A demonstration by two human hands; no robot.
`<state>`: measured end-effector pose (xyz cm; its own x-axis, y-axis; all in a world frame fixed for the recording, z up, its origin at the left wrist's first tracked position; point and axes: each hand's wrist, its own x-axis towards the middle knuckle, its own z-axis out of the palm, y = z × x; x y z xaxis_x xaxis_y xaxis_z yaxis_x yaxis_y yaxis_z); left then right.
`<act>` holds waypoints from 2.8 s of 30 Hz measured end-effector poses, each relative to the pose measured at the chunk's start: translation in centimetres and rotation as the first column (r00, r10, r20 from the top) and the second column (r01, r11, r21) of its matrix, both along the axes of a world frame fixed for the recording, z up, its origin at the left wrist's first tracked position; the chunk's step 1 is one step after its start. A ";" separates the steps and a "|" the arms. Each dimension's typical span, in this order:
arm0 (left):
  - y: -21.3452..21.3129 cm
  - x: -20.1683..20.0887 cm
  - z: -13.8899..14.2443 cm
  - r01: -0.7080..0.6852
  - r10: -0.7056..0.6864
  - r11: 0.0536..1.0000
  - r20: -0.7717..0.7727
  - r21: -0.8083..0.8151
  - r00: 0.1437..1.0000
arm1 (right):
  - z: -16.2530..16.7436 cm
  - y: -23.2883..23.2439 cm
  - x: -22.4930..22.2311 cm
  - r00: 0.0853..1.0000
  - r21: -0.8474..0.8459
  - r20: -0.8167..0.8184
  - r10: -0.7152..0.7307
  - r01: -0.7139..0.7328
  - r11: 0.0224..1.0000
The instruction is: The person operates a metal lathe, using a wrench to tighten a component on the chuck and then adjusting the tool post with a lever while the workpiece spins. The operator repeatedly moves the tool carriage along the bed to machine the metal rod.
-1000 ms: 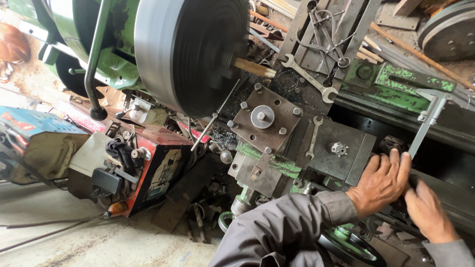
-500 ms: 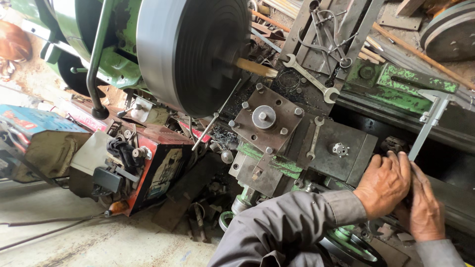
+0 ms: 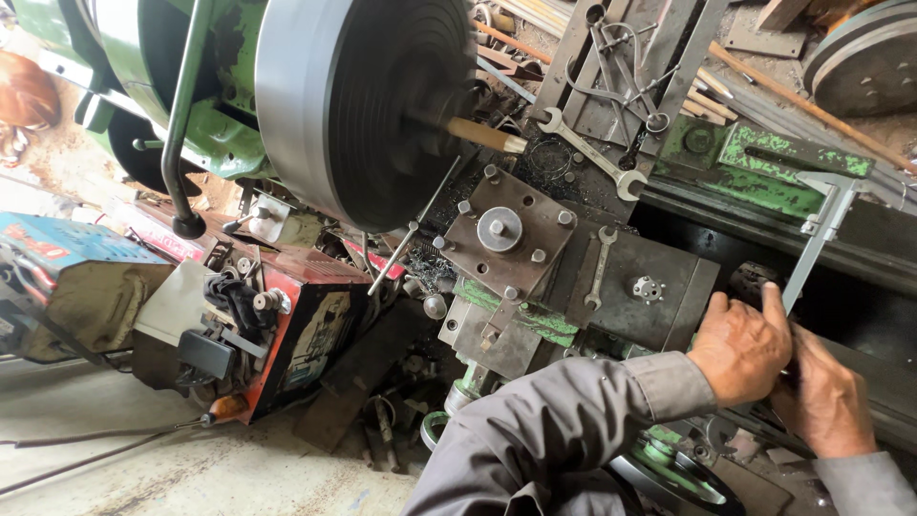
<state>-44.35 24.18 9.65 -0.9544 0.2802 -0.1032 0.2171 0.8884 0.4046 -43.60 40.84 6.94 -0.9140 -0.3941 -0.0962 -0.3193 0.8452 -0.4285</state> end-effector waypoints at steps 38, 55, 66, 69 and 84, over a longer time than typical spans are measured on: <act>1.3 3.5 -6.6 -0.122 0.198 0.978 -0.550 0.171 0.811 | -7.3 4.4 -12.0 0.399 -0.014 0.917 -0.001 0.034 0.999; 0.1 2.3 -2.5 -0.133 0.130 0.991 -0.424 0.022 0.896 | -6.8 2.9 -13.2 0.386 -0.076 0.921 0.059 0.029 0.997; -1.0 1.5 1.0 -0.067 0.043 0.994 -0.258 -0.086 0.965 | -4.4 2.0 -6.4 0.973 0.124 -0.156 0.168 -0.149 0.981; -0.9 1.3 0.9 -0.064 0.050 0.996 -0.206 -0.063 0.977 | -3.1 0.5 -4.8 0.913 0.117 -0.347 0.213 -0.183 0.976; 1.4 -1.1 -4.2 -0.013 0.014 1.000 -0.051 0.005 0.999 | -8.0 0.5 -1.3 0.849 0.121 -0.480 0.220 -0.184 0.975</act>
